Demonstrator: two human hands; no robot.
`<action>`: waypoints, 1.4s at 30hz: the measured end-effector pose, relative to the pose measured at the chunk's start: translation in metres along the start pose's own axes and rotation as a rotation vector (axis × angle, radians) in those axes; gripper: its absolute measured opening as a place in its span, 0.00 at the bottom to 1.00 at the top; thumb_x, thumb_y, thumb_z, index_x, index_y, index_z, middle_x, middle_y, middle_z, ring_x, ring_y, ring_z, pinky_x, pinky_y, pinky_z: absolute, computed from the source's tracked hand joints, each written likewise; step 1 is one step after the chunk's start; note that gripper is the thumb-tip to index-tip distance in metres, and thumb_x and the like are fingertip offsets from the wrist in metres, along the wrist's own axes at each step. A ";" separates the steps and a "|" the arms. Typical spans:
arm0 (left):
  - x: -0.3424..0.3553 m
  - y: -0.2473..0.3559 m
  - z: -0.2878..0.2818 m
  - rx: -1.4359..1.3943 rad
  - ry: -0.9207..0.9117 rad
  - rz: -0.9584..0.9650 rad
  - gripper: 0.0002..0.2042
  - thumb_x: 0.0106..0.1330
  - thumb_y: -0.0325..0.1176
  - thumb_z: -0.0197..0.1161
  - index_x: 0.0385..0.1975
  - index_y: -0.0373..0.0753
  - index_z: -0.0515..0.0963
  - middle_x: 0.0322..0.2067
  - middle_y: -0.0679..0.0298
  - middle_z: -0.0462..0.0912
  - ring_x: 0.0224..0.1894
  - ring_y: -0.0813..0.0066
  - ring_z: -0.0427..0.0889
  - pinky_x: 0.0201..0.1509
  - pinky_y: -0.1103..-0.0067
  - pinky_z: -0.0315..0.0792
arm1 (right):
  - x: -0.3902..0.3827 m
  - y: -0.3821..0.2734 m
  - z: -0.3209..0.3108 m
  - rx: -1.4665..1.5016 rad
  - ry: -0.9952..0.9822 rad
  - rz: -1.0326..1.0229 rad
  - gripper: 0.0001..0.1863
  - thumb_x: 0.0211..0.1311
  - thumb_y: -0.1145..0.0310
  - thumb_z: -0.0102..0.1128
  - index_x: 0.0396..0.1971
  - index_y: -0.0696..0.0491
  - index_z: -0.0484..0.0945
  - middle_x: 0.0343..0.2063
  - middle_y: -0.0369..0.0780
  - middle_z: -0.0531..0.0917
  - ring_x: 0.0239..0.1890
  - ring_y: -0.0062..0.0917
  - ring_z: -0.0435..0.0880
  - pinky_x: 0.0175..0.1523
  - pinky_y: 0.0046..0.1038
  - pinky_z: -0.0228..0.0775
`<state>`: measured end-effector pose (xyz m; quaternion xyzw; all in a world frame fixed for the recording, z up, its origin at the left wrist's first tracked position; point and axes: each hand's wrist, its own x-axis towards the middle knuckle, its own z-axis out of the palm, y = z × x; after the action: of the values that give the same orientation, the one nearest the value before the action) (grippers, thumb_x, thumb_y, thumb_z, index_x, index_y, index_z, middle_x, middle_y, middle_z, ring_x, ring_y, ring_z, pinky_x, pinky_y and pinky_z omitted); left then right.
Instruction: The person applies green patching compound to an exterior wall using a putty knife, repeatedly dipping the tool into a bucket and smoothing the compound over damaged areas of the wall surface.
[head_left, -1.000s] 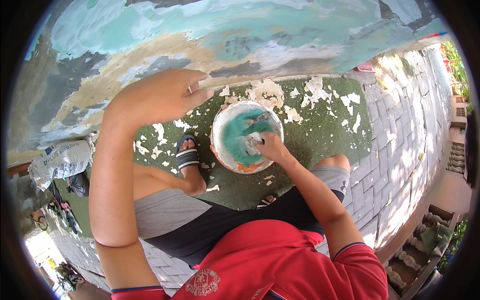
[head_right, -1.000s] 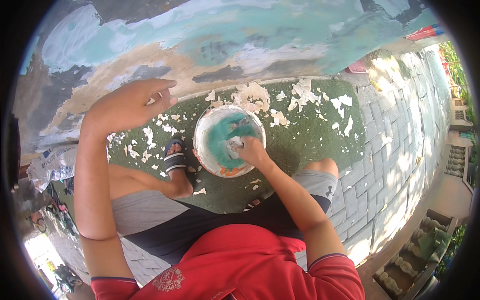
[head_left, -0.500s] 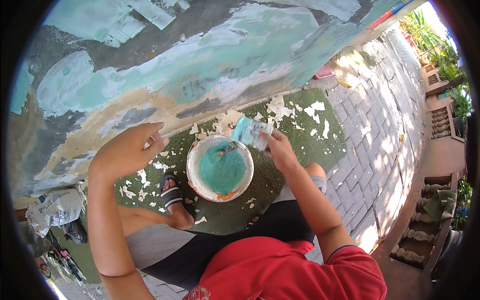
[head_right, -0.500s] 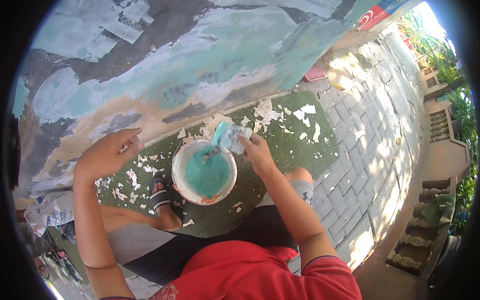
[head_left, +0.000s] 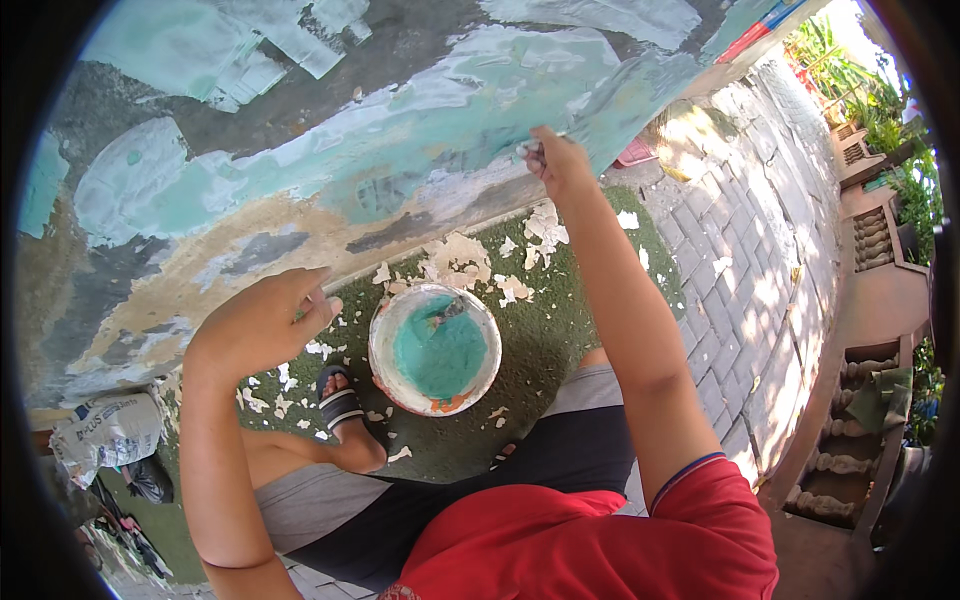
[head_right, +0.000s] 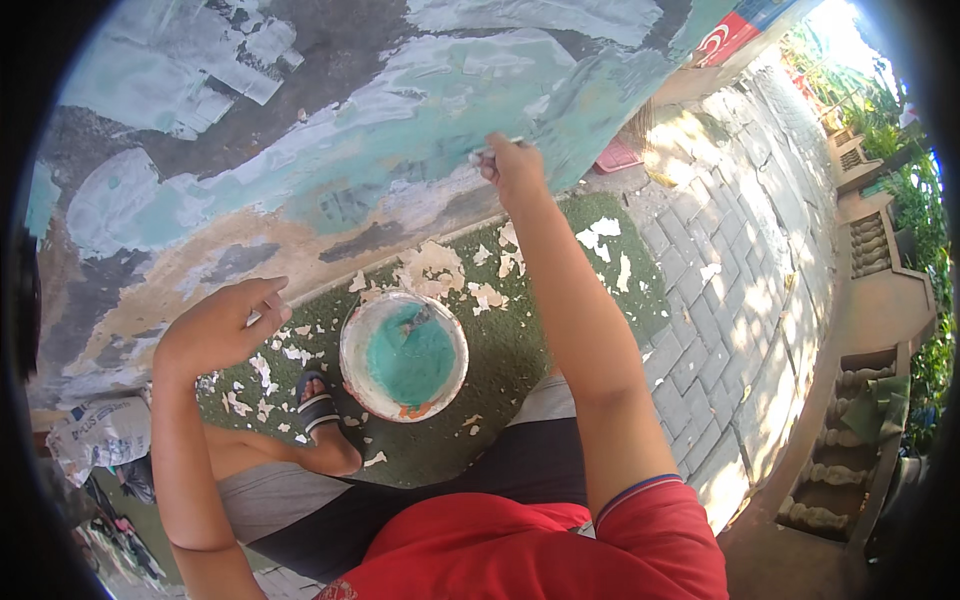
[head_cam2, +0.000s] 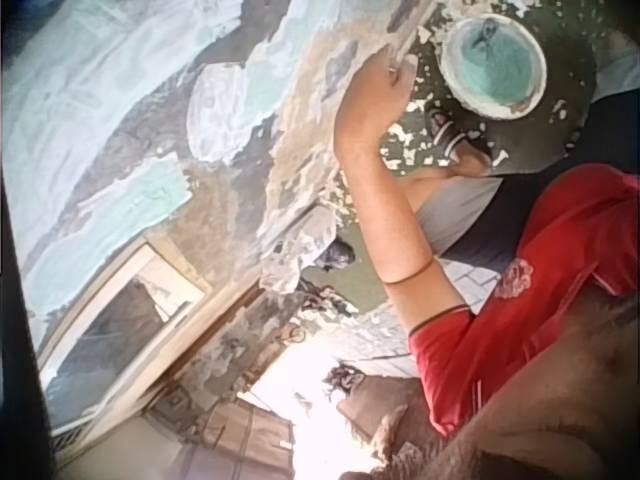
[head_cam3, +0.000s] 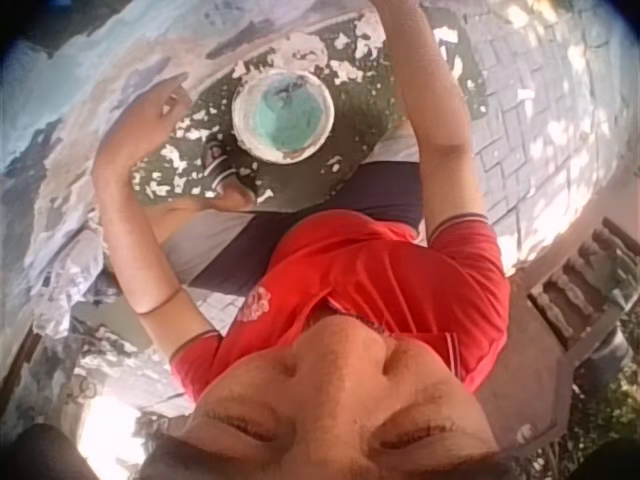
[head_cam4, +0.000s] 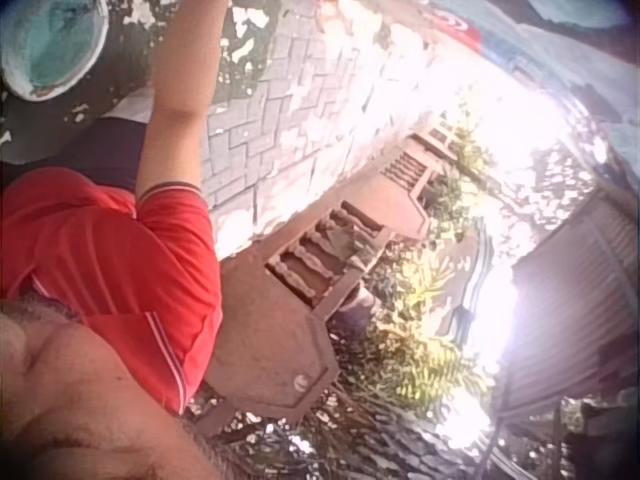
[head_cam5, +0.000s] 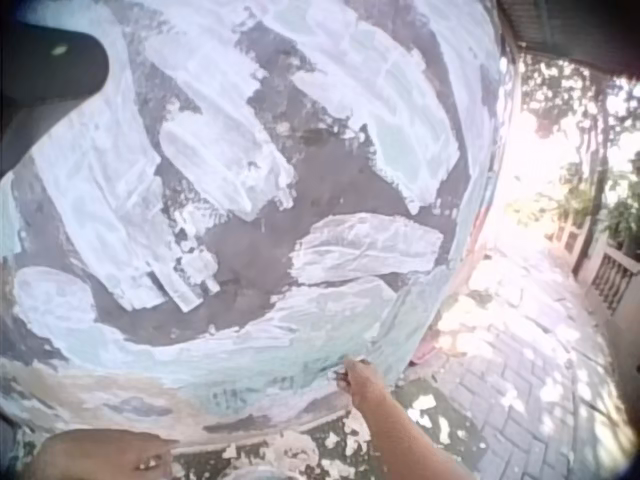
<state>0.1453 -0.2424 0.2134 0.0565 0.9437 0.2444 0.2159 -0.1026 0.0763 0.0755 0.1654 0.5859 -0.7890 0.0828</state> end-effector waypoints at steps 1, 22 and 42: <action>0.001 -0.001 0.001 -0.003 0.004 0.000 0.25 0.71 0.47 0.56 0.56 0.30 0.74 0.41 0.46 0.82 0.44 0.48 0.81 0.49 0.64 0.74 | -0.006 -0.011 0.002 0.008 -0.003 -0.019 0.09 0.64 0.70 0.60 0.37 0.59 0.72 0.29 0.40 0.81 0.25 0.24 0.82 0.23 0.19 0.69; -0.003 -0.006 -0.001 0.002 0.012 -0.027 0.21 0.71 0.46 0.56 0.48 0.30 0.74 0.41 0.45 0.82 0.45 0.46 0.81 0.50 0.62 0.73 | -0.038 -0.014 0.016 0.011 -0.118 -0.141 0.11 0.63 0.73 0.53 0.41 0.65 0.72 0.33 0.44 0.82 0.27 0.28 0.83 0.29 0.23 0.75; -0.006 -0.006 0.001 -0.020 0.013 -0.031 0.20 0.70 0.45 0.57 0.46 0.31 0.74 0.41 0.44 0.81 0.44 0.45 0.80 0.48 0.61 0.72 | -0.059 0.027 -0.011 -0.060 0.009 -0.206 0.08 0.65 0.75 0.50 0.40 0.64 0.74 0.32 0.45 0.81 0.27 0.24 0.82 0.24 0.22 0.70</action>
<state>0.1508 -0.2487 0.2122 0.0379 0.9433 0.2507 0.2141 -0.0370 0.0752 0.0695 0.1053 0.6235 -0.7747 0.0035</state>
